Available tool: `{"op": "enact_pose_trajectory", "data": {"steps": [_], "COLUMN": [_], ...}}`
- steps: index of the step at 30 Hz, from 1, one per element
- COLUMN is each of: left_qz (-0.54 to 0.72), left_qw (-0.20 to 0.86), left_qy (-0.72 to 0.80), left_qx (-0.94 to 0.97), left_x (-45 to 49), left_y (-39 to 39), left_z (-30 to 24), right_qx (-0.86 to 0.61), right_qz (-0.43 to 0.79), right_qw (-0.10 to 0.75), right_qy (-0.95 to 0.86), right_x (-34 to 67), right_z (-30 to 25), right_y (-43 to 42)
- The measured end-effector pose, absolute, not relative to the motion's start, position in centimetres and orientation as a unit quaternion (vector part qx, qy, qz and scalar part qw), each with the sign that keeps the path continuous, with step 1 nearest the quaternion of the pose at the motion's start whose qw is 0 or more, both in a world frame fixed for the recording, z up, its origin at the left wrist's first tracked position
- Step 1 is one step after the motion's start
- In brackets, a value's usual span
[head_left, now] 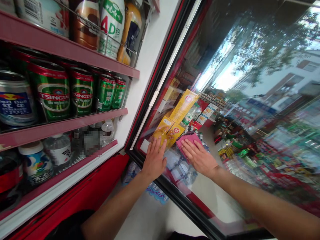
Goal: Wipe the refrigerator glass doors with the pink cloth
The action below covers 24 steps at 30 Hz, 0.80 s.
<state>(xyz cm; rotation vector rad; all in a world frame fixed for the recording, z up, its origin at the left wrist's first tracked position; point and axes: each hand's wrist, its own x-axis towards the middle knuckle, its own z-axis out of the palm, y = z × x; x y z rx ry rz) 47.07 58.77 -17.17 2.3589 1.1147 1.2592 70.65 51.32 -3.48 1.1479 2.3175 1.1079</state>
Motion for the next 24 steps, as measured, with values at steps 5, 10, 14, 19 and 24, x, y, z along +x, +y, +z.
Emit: {"op": "enact_pose_trajectory", "data": {"steps": [5, 10, 14, 19, 24], "left_qz": [0.441, 0.446, 0.443, 0.434, 0.423], "left_qw": [0.121, 0.12, 0.115, 0.111, 0.106], "left_qy": [0.379, 0.388, 0.407, 0.457, 0.476], "left_qx": [0.804, 0.798, 0.79, 0.769, 0.764], "left_x": [47.4, 46.9, 45.9, 44.5, 44.0], "left_y": [58.9, 59.0, 59.5, 60.5, 61.4], "left_z": [-17.0, -16.6, -16.2, -15.9, -15.9], "right_qx": [0.471, 0.498, 0.496, 0.495, 0.496], "right_qz": [0.424, 0.47, 0.503, 0.55, 0.55], "right_qw": [0.119, 0.052, -0.044, -0.099, -0.058], "right_qy": [0.765, 0.727, 0.706, 0.666, 0.67], "right_x": [67.9, 65.0, 62.5, 59.0, 56.1], "right_z": [3.7, 8.0, 10.8, 16.0, 16.6], "right_y": [54.0, 58.7, 62.6, 66.7, 69.6]}}
